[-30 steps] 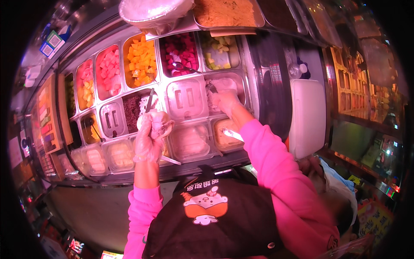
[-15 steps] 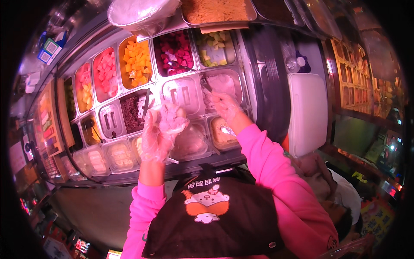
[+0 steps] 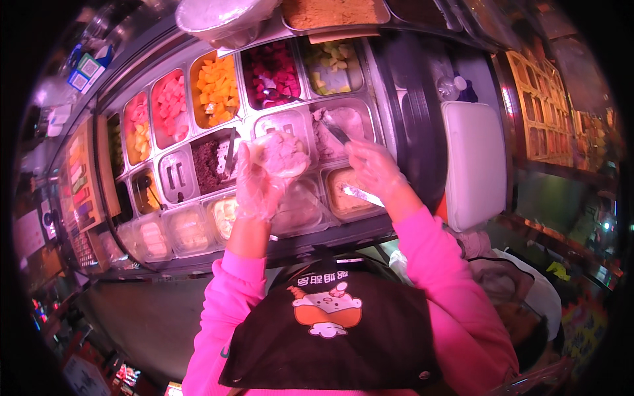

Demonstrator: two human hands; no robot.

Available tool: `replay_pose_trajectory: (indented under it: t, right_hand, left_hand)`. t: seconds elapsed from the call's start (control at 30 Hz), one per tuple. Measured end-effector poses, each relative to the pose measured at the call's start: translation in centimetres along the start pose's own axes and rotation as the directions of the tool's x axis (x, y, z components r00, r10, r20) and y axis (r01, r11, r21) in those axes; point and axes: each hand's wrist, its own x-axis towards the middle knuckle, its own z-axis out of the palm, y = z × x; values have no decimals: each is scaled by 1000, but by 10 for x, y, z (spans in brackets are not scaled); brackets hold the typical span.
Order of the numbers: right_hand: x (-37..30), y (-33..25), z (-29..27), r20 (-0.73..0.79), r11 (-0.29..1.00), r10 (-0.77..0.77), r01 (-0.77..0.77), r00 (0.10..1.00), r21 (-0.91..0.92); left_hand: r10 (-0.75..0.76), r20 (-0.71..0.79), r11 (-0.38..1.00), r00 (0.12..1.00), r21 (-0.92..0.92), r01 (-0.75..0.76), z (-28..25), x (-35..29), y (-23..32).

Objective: The person scoops a white base from a display case and places it into a plastic bag. They add various colorful toppings from separate containers, then roll the mixture into a ball. The person coats the ball in a brown crumbly substance and hands the finished item to a customer.

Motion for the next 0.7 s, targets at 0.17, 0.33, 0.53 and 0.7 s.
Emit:
replay_pose_trajectory:
  t: [0.17,0.33,0.53,0.7]
  right_hand:
    - [-87,-7,29,261,986,-126,150,957,-75]
    - [-114,13,63,236,851,-261,338,936,-402]
    - [-121,29,75,401,480,-430,581,809,-657]
    - [-127,34,70,539,195,-565,736,624,-648]
  left_hand:
    - [91,-26,954,995,291,-80,6,-6,-13]
    - [156,18,854,988,501,-144,20,-22,-34]
    - [367,40,742,929,590,-318,15,-28,-36]
    - [372,81,793,925,491,-362,0,-45,-35]
